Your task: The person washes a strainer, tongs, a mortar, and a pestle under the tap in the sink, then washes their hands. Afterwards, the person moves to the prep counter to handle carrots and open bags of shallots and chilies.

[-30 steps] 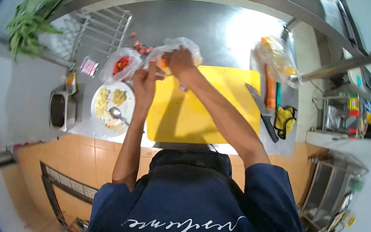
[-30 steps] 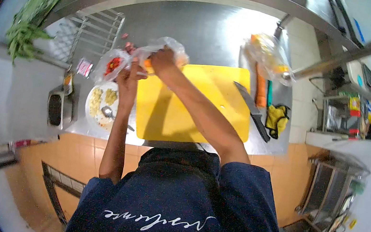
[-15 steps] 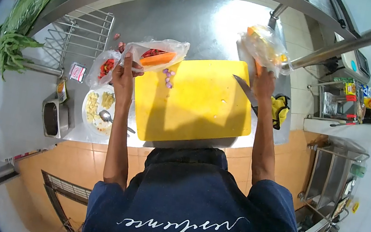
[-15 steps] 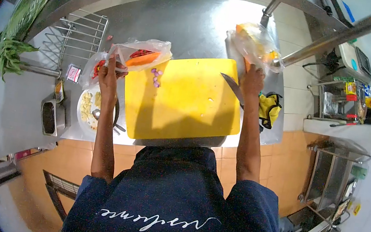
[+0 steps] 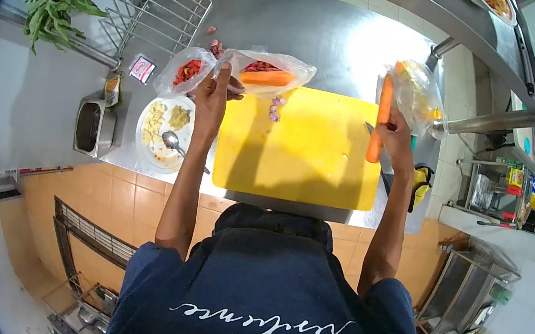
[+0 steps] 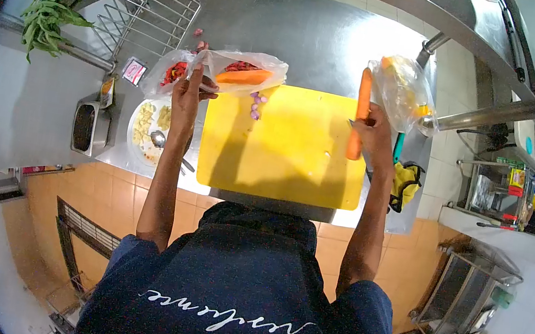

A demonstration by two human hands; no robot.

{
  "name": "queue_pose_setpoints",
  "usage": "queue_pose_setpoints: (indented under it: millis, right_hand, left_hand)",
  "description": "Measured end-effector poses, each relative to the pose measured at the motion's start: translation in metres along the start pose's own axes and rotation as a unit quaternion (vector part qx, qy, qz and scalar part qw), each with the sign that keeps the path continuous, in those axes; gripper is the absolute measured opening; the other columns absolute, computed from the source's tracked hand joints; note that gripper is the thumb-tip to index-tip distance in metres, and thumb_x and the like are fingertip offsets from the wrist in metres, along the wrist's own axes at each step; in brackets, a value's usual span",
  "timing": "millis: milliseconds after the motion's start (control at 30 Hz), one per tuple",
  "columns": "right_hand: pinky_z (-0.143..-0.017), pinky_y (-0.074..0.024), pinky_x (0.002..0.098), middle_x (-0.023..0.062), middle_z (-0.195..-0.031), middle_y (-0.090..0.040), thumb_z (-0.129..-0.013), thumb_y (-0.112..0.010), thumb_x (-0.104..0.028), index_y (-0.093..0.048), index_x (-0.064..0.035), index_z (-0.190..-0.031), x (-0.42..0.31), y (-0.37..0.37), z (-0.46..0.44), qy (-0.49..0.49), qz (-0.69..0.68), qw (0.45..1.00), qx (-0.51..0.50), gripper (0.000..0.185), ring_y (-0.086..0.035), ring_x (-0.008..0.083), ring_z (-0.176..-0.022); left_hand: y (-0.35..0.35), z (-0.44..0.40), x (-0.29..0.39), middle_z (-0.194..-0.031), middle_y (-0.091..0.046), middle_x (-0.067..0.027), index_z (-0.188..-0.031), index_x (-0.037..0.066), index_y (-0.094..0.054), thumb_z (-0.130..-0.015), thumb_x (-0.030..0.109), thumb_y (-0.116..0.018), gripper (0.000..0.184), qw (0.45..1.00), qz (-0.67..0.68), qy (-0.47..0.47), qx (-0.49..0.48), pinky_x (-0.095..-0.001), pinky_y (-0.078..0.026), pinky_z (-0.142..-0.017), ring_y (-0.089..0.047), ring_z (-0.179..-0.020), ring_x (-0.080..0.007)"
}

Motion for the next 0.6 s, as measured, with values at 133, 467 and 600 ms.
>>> queue_pose_setpoints:
  millis: [133, 467, 600]
  right_hand:
    - [-0.085, -0.0438, 0.0290, 0.0071, -0.108, -0.057, -0.085, -0.055, 0.002, -0.042, -0.0040, -0.120, -0.089, -0.052, 0.012, 0.140, -0.094, 0.984, -0.061, 0.038, -0.056, 0.0155, -0.098]
    - [-0.086, -0.0424, 0.0399, 0.0112, -0.104, -0.059, -0.081, -0.058, -0.008, -0.052, -0.0065, -0.109, -0.131, -0.198, -0.044, 0.377, 0.262, 0.872, -0.170, 0.029, -0.052, 0.0279, -0.098]
    - [-0.089, -0.0392, 0.0429, 0.0118, -0.104, -0.062, -0.076, -0.064, -0.013, -0.054, -0.0101, -0.113, -0.115, -0.208, -0.058, 0.317, 0.447, 0.813, -0.196, 0.038, -0.050, 0.0304, -0.108]
  left_hand:
    - [-0.001, -0.003, -0.003, -0.071, -0.060, -0.0085, -0.087, -0.002, -0.060, -0.093, 0.040, -0.051, 0.043, 1.000, 0.013, -0.011, -0.008, -0.0267, -0.052, -0.063, -0.060, -0.064, -0.0145]
    - [-0.002, -0.009, -0.005, -0.076, -0.059, -0.0070, -0.103, -0.003, -0.058, -0.094, 0.040, -0.048, 0.045, 0.998, 0.052, -0.017, -0.037, -0.0247, -0.053, -0.062, -0.059, -0.067, -0.0116]
    - [0.001, -0.007, -0.004, -0.079, -0.060, -0.0076, -0.114, -0.003, -0.056, -0.096, 0.035, -0.046, 0.044, 0.997, 0.048, -0.039, -0.043, -0.0233, -0.052, -0.061, -0.059, -0.066, -0.0110]
Point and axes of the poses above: each hand's wrist, its own z-axis away from the middle knuckle, its own y-axis out of the back of the hand, x = y × z, the point moved 4 cm from there along -z, towards the middle knuckle
